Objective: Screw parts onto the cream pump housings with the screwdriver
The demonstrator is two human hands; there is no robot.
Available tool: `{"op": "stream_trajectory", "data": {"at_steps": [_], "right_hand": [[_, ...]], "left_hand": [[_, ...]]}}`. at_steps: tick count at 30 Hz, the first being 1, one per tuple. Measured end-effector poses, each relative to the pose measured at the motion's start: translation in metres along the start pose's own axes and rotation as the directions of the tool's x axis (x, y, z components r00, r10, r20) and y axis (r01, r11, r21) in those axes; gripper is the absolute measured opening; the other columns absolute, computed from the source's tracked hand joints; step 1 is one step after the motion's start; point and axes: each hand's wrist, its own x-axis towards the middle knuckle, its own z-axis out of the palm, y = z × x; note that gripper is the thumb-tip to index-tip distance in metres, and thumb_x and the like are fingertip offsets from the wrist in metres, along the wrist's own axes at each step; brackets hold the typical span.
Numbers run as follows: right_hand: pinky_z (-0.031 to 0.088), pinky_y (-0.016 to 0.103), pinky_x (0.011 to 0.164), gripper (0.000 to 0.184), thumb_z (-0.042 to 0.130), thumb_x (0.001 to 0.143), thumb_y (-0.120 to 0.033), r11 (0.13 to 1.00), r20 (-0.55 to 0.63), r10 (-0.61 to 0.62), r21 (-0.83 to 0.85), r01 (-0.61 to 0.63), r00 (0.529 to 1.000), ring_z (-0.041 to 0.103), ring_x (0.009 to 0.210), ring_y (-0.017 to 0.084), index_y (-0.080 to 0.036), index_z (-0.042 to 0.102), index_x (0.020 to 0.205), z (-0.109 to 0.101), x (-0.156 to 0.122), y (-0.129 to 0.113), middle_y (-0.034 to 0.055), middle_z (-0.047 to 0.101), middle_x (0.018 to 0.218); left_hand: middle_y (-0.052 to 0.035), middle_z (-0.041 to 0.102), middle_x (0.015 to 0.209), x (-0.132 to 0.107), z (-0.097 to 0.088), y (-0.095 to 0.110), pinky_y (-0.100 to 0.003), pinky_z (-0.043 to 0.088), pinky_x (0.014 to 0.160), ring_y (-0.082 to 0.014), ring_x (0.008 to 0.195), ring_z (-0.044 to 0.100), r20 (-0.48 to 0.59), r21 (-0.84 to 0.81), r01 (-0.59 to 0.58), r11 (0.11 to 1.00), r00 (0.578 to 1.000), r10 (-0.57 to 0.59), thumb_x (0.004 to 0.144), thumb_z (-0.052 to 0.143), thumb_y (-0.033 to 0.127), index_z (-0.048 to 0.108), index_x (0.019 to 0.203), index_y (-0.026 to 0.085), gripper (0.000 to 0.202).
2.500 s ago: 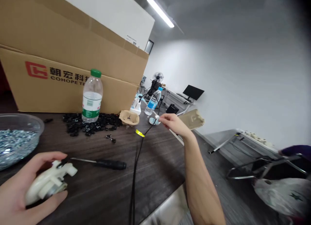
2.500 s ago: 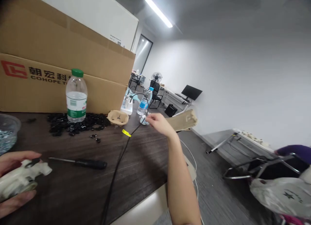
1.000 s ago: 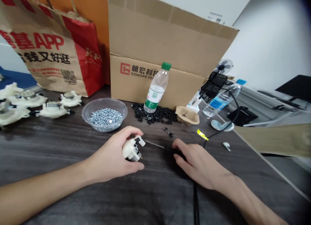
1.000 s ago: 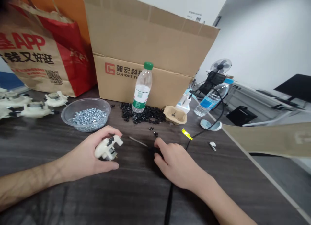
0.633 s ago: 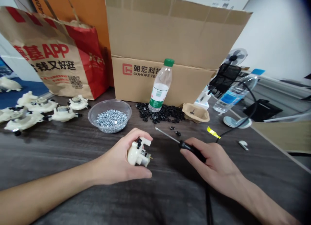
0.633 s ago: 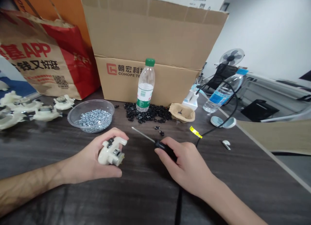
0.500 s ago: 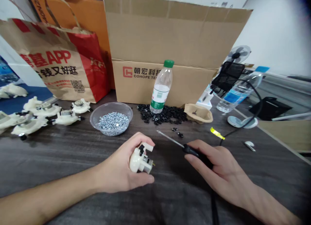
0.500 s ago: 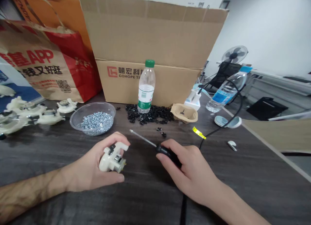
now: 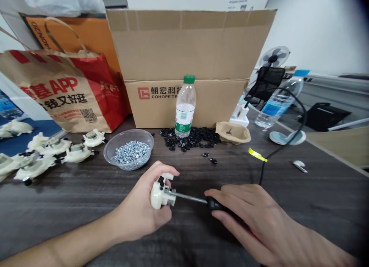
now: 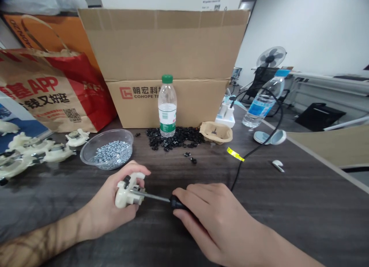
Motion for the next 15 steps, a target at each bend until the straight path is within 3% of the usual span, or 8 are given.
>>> {"op": "stream_trajectory", "data": {"at_steps": [15], "right_hand": [[0.051,0.033,0.051,0.019,0.039,0.095,-0.021,0.999,-0.044,0.014,-0.040,-0.016,0.999,0.070,0.071,0.020,-0.020,0.055,0.106,0.0083,-0.0037,-0.0049,0.0063,0.073,0.088]], "left_hand": [[0.0026,0.047,0.097,0.0001,-0.0019,0.0010,-0.019,0.038,0.065,-0.0105,0.079,0.048,0.057,-0.027,-0.019,0.999,0.998,0.020,0.054,0.051,-0.011,0.053,0.108,0.027,0.066]]}}
